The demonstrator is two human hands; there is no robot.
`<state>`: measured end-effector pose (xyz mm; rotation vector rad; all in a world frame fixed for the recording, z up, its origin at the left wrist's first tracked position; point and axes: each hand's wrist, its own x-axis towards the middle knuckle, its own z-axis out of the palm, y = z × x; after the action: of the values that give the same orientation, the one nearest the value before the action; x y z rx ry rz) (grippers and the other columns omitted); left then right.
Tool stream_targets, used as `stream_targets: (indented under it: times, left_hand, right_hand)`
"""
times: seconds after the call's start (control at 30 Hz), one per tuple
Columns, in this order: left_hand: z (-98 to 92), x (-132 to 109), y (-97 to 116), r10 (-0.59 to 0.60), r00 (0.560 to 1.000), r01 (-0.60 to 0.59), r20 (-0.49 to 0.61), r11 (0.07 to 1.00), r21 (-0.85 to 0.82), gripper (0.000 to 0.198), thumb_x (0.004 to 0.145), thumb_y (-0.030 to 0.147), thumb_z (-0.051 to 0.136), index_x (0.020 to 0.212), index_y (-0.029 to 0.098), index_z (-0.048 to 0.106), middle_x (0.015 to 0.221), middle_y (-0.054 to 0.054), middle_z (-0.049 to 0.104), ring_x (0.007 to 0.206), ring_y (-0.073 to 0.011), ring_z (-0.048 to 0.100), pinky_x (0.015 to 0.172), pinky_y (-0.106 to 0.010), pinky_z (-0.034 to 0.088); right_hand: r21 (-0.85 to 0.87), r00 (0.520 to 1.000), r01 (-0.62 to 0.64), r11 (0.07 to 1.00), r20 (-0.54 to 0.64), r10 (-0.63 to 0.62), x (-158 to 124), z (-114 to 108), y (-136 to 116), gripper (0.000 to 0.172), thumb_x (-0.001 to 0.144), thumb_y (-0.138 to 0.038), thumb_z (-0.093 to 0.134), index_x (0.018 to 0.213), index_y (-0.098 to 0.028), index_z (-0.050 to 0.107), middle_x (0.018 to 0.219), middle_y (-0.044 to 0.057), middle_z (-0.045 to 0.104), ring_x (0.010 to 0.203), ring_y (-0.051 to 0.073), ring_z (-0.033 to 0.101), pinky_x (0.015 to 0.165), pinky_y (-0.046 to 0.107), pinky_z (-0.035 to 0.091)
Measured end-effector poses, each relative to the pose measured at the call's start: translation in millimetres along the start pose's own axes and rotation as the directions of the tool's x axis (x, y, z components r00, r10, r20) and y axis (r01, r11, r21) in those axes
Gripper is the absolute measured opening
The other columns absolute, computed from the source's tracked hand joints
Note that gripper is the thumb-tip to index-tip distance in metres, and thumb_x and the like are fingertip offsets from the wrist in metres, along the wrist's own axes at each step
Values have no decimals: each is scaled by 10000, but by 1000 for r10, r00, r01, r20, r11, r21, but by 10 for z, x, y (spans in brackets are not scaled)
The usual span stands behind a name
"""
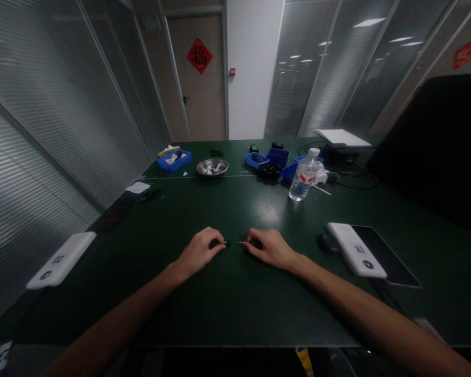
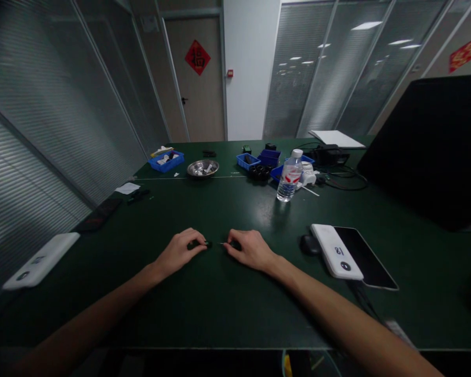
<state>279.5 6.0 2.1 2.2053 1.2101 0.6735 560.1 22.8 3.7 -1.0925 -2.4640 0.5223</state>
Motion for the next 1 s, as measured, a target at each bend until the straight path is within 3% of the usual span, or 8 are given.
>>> stream_targets:
  times: [0.13,0.43,0.67,1.0]
  left_hand:
    - [34,46,-11,-54,998,53,-15,998,-44,190,908,339,686,1071,244,712,1062,-54,687,931,-192,628,799,-326,500]
    - [109,31,95,-34,996,41,86,996,-80,213,915,303,688,1117,249,726,1068,-38,703,915,-178,622,781,-304,485]
    - [108,23,107,-20,999,26,36,982,-186,197,912,262,699,1101,222,735,1094,-46,720,986,-181,661,863,-318,520]
    - [127,-4,138,227,974,-227,-11,969,-101,161,969,217,621,1072,198,743,1077,-54,720,1030,-183,668,960,-361,538]
  right_hand:
    - [-27,999,31,999,12,-30,-8,7,-15,191,1006,-391,559,1006,-212,625,841,10,680,677,142,601,630,245,383]
    - [-67,992,87,994,98,-80,-14,-16,-117,156,1004,-358,555,987,-214,614,927,25,690,712,146,613,647,248,384]
    - [74,998,46,996,33,-49,-36,-5,-87,186,1022,-387,549,1008,-209,600,829,-1,665,661,130,582,611,231,377]
    - [-21,992,129,991,13,-129,-41,28,-83,146,1008,-337,570,975,-197,586,882,20,668,677,132,578,620,248,360]
